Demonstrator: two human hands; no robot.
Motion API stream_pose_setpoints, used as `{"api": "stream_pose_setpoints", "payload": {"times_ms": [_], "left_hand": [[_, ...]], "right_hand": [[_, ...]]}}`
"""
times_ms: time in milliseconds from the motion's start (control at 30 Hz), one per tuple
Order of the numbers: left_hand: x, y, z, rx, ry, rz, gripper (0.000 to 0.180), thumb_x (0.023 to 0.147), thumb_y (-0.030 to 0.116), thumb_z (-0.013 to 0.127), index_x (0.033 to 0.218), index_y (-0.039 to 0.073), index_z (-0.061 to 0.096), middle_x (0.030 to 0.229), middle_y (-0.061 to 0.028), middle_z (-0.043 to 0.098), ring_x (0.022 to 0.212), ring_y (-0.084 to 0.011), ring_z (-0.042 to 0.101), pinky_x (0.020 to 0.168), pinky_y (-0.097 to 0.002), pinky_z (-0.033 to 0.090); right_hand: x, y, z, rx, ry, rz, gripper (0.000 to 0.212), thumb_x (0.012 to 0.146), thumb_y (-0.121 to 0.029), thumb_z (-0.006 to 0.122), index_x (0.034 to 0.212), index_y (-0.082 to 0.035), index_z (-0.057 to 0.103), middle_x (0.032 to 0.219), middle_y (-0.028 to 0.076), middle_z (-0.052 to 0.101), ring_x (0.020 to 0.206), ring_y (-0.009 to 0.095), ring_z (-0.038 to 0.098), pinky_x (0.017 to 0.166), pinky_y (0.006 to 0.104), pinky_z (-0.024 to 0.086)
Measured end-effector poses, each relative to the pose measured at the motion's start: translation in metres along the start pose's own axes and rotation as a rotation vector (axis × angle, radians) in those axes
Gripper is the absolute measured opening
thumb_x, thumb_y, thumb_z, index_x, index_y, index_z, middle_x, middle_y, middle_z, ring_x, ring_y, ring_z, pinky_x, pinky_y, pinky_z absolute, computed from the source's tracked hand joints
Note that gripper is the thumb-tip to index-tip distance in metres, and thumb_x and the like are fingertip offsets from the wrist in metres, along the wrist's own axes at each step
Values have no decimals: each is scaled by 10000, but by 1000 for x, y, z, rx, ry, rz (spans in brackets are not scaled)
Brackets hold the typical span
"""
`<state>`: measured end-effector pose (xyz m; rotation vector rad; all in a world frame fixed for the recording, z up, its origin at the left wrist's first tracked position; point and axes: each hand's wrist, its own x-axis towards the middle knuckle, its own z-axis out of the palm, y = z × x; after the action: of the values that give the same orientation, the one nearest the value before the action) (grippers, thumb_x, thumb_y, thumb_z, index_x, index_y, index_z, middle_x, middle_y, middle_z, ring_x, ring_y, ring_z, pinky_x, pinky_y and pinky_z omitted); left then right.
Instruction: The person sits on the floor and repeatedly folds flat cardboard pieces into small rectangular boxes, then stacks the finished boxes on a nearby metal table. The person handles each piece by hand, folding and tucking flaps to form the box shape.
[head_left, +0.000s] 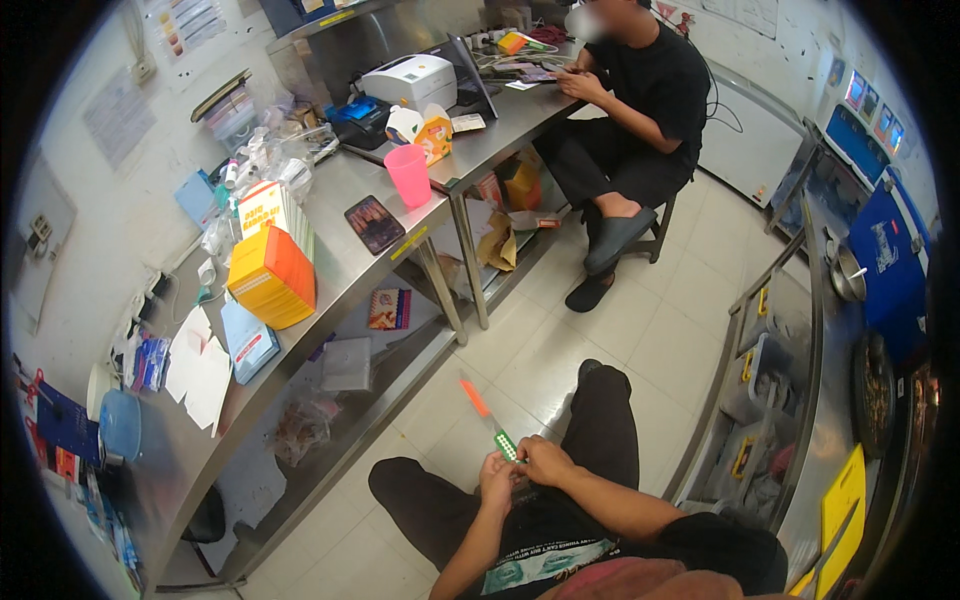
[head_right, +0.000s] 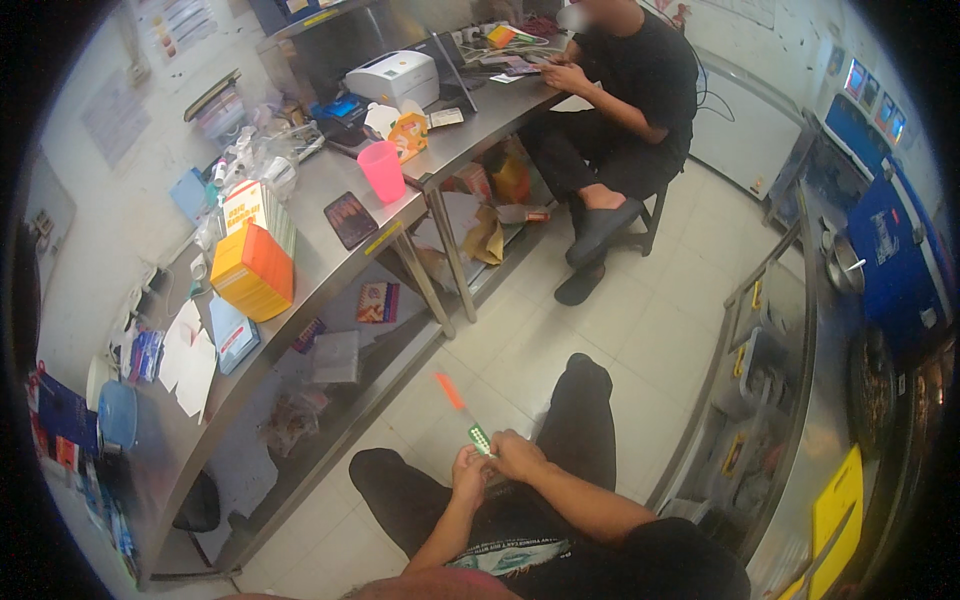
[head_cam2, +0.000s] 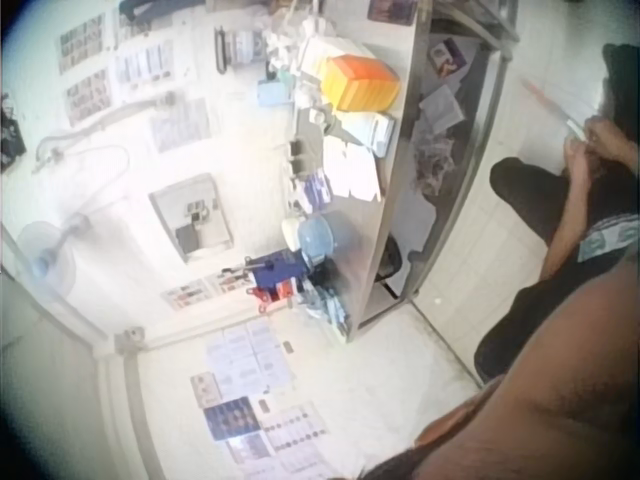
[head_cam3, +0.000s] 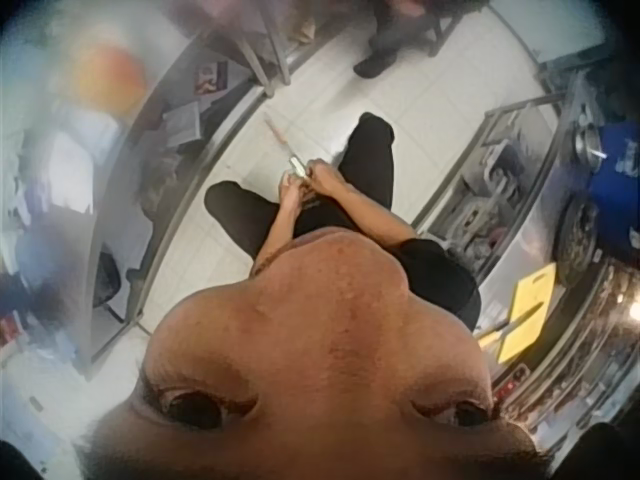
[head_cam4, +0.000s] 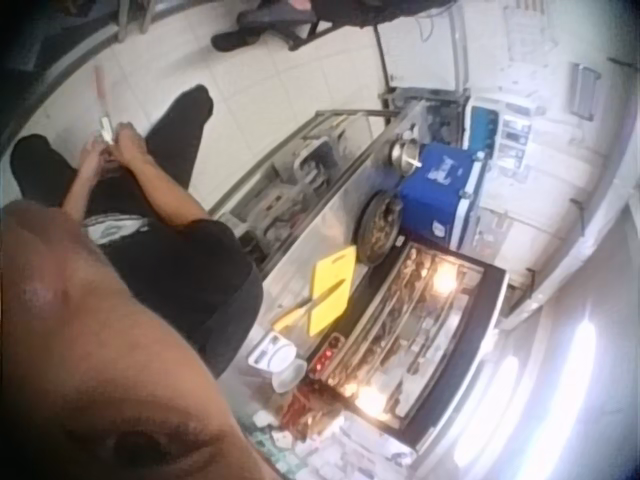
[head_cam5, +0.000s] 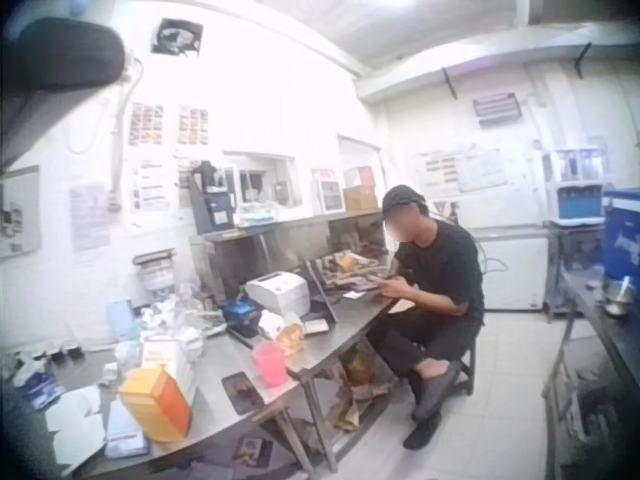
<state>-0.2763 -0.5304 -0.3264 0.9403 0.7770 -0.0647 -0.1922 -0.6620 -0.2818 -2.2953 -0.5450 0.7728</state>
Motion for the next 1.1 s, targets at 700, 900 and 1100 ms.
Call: {"api": "stream_pose_setpoints", "payload": {"times_ms": [700, 900, 1100], "left_hand": [[-17, -7, 11, 177, 125, 30, 202, 956, 5, 600, 1155, 38, 608, 909, -55, 666, 693, -128, 609, 567, -273, 470], [29, -74, -9, 343, 32, 244, 230, 911, 71, 692, 1140, 54, 683, 904, -81, 691, 711, -190, 662, 604, -335, 534], [-42, -32, 43, 921, -187, 535, 369, 866, 142, 730, 1224, 56, 735, 909, -131, 703, 759, -230, 697, 705, -364, 568]], "right_hand": [[3, 28, 7, 61, -65, -52, 450, 852, -260, 812, 1203, -20, 666, 1231, 234, 675, 1168, 396, 657, 989, 461, 529], [-11, 23, -34, 268, 278, 41, 766, 842, -337, 837, 1455, -8, 516, 1317, 259, 640, 1210, 393, 646, 1030, 446, 522], [-51, 46, -98, 288, 445, 176, 919, 838, -378, 863, 1527, 28, 410, 1389, 252, 621, 1217, 365, 658, 1039, 426, 519]]}}
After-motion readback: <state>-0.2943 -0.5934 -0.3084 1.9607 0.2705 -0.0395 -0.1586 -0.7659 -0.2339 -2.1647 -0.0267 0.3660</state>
